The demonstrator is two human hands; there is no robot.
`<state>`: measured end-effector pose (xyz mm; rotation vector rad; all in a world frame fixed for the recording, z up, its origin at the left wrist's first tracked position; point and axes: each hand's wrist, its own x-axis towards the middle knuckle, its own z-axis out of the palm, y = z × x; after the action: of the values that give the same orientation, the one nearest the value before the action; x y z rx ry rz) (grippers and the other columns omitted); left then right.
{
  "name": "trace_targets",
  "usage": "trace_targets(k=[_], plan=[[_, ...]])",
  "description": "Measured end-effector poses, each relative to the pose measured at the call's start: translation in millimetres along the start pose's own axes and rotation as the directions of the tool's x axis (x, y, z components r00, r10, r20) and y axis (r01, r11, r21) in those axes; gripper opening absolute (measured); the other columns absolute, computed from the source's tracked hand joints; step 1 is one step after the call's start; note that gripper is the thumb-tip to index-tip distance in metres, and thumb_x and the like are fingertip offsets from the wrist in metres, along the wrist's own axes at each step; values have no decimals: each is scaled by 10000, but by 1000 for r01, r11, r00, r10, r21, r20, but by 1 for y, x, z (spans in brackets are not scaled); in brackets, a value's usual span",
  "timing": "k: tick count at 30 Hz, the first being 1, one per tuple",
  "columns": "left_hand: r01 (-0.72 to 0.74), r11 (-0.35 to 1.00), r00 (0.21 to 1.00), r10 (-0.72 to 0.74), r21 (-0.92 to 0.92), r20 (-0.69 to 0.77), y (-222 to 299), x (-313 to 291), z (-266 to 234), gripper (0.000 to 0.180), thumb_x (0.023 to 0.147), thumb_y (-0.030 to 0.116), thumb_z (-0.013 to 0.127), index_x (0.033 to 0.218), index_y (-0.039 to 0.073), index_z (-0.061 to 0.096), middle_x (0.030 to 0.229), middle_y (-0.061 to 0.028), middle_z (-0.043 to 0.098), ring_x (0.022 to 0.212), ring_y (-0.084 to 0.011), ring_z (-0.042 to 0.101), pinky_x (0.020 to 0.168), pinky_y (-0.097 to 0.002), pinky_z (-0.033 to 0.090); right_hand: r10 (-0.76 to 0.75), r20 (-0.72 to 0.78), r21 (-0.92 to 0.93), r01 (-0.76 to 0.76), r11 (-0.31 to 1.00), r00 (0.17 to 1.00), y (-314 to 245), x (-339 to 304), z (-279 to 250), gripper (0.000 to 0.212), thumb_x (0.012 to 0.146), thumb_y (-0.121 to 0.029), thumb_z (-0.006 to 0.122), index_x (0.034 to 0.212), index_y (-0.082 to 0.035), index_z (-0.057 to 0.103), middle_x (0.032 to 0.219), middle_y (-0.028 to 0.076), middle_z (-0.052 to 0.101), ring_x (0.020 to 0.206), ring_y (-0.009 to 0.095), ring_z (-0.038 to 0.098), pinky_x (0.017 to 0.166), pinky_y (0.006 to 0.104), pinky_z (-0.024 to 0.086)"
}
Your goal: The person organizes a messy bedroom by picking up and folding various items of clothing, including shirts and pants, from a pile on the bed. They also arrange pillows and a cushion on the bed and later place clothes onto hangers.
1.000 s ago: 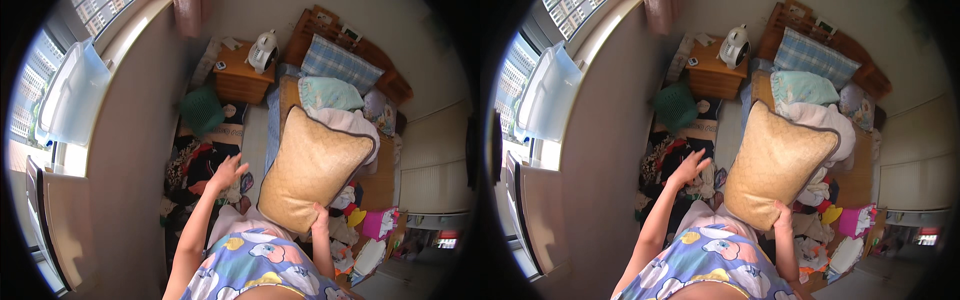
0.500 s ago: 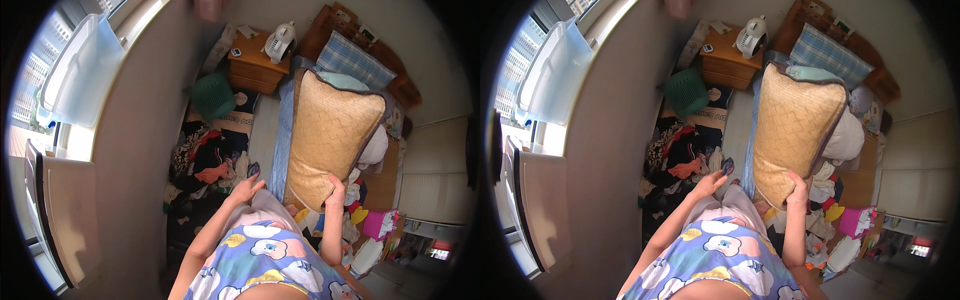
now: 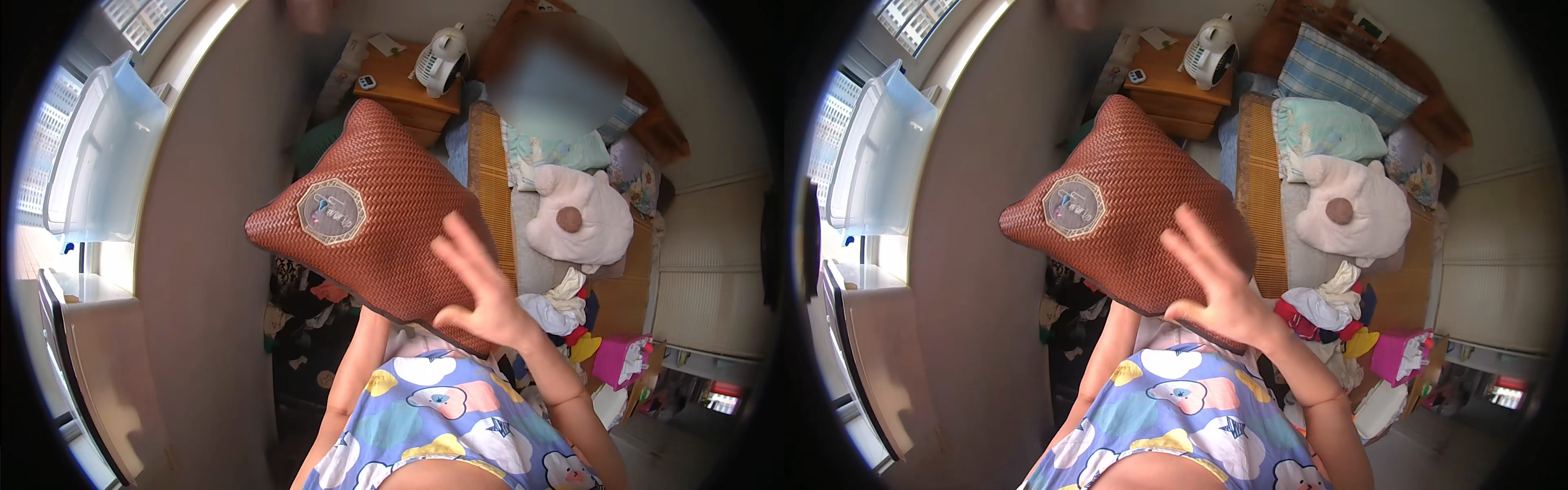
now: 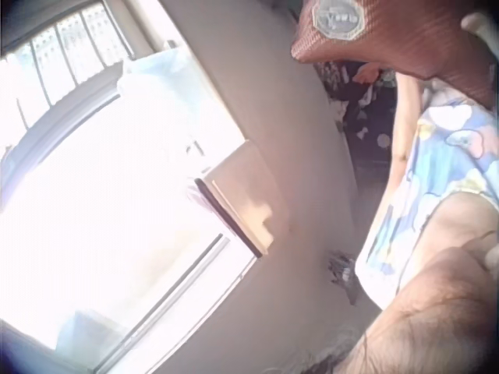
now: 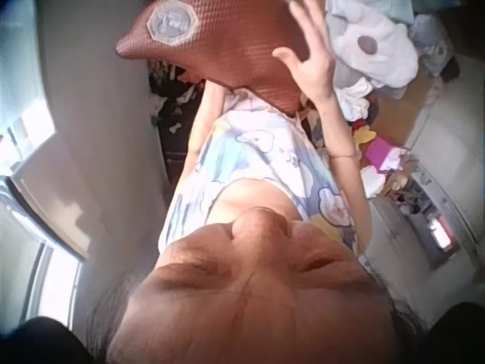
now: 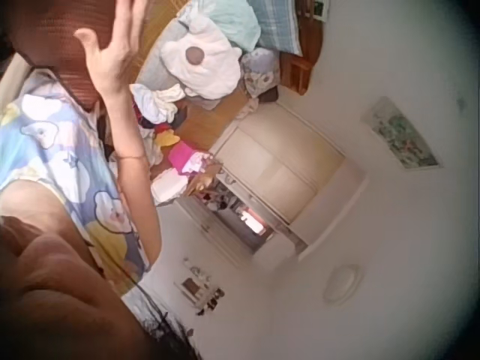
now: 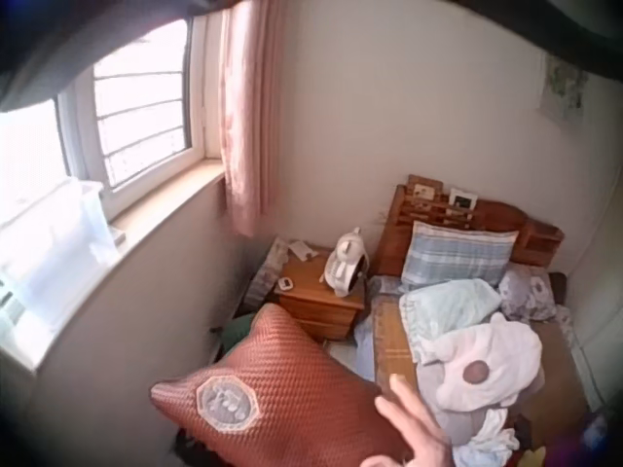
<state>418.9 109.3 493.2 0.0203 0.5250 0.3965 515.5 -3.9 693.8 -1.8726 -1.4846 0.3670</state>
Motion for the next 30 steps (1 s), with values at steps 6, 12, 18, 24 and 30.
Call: trace_targets(k=[6, 12, 18, 24, 30], plan=[[-102, 994, 993, 103, 35, -51, -12, 52, 34, 677, 922, 594, 270, 1391, 108, 325, 1408, -65, 372, 1276, -248, 369, 1055, -404, 313, 28, -43, -316, -40, 948, 999, 122, 38, 27, 802, 875, -544, 432, 1423, -13, 187, 1492, 190, 132, 1386, 353, 101, 1104, 502, 96], [-211, 975, 968, 218, 66, -124, -32, 123, 82, 684, 918, 601, 271, 1389, 109, 327, 1406, -65, 373, 1274, -251, 370, 1055, -408, 313, -55, -230, -237, -1, 972, 972, 159, 85, -64, 722, 869, -529, 464, 1393, -55, 317, 1481, 190, 182, 1377, 359, 151, 1085, 544, 117], [-298, 948, 931, 315, 114, -183, -19, 136, 89, 691, 913, 609, 273, 1388, 110, 329, 1405, -65, 375, 1272, -254, 372, 1055, -412, 314, -87, 348, 44, 76, 996, 933, 226, 48, -58, 626, 809, -261, 630, 1363, -108, 382, 1456, 155, 264, 1359, 318, 224, 1098, 492, 185], [-286, 938, 932, 320, 195, -173, -2, 154, 111, 698, 909, 616, 274, 1386, 111, 331, 1403, -65, 376, 1271, -257, 373, 1056, -416, 314, -22, -52, 181, 32, 983, 998, 279, 123, -106, 773, 764, -428, 684, 1358, -58, 354, 1431, 136, 312, 1329, 298, 298, 1088, 421, 259], [-198, 949, 964, 234, 247, -127, 15, 196, 138, 704, 904, 623, 276, 1385, 112, 333, 1402, -65, 378, 1269, -260, 374, 1056, -420, 314, 29, 349, 612, -251, 750, 937, 366, 218, -143, 1039, 583, -527, 794, 1367, -25, 333, 1331, 149, 450, 1230, 241, 430, 1026, 330, 351]])
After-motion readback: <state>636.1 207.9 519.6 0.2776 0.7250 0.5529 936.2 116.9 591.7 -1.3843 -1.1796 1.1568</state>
